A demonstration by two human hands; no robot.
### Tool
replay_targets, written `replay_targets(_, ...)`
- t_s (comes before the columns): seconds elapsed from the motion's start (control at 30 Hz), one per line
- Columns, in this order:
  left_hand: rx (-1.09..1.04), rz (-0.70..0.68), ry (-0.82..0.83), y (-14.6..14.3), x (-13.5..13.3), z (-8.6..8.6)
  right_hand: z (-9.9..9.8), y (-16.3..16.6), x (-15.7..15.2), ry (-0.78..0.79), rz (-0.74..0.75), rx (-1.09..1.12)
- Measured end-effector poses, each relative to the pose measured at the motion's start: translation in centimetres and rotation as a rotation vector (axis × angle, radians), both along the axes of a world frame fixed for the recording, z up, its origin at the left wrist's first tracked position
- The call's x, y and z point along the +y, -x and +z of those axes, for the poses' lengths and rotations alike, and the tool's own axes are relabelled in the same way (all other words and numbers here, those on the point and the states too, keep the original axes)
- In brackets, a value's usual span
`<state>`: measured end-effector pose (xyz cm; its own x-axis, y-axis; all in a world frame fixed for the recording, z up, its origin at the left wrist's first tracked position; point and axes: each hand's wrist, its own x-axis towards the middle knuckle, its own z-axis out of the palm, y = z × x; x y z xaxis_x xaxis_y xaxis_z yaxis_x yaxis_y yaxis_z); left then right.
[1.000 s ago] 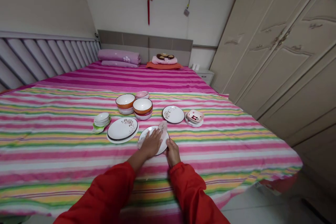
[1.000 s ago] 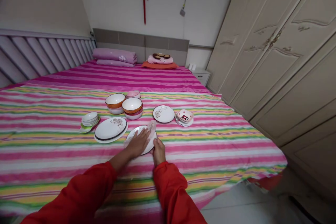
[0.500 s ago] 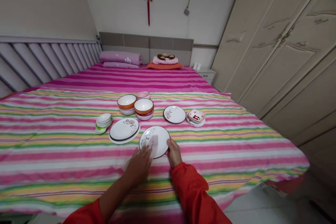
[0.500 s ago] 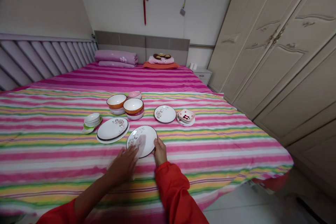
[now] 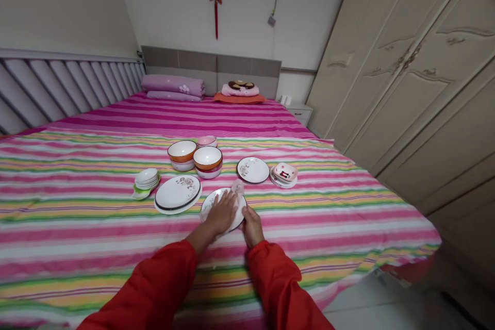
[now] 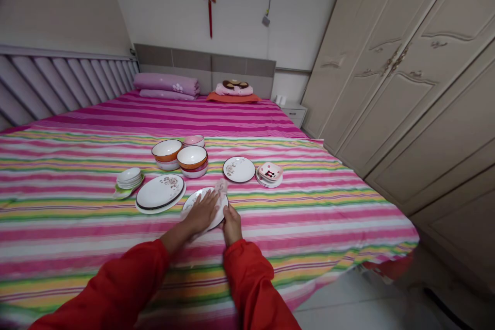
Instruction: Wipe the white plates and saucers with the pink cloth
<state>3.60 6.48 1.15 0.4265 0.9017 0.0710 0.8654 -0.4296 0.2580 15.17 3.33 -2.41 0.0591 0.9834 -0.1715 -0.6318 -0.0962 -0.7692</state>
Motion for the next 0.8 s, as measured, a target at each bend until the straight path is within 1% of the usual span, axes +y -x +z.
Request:
replay_targets(0.07,0.038,0.066,0.001,0.7,0.6,0.2,0.2,0.0,-0.1,0.001,0.001,0.009)
replay_targets(0.17,0.121,0.174,0.024,2.0,0.4,0.5,0.5,0.0,-0.3,-0.004,0.005,-0.005)
replay_targets(0.27,0.156,0.26,0.011,3.6,-0.9,0.5,0.6,0.0,-0.4,-0.005,0.001,-0.021)
replay_targets(0.37,0.152,0.284,-0.026,5.0,-3.1,-0.1,0.5,0.0,-0.4,0.001,-0.004,-0.031)
replay_targets(0.47,0.124,0.221,-0.045,5.7,-5.5,-1.1,0.3,0.0,-0.3,0.003,-0.009,-0.039)
replay_targets(0.53,0.084,0.129,-0.055,5.7,-6.7,-1.6,0.3,0.1,-0.3,-0.001,-0.009,-0.039)
replay_targets(0.6,0.037,0.016,-0.06,5.2,-7.4,-2.0,0.2,0.1,-0.3,-0.01,-0.001,-0.034)
replay_targets(0.7,-0.022,-0.127,-0.033,3.4,-7.3,-1.7,0.2,0.0,-0.3,-0.034,0.008,-0.036)
replay_targets(0.77,-0.035,-0.161,0.008,2.0,-6.4,-1.0,0.1,-0.1,-0.2,-0.073,-0.012,-0.042)
replay_targets(0.8,-0.035,-0.156,0.03,1.3,-5.9,-0.7,0.1,-0.2,-0.1,-0.097,-0.024,-0.046)
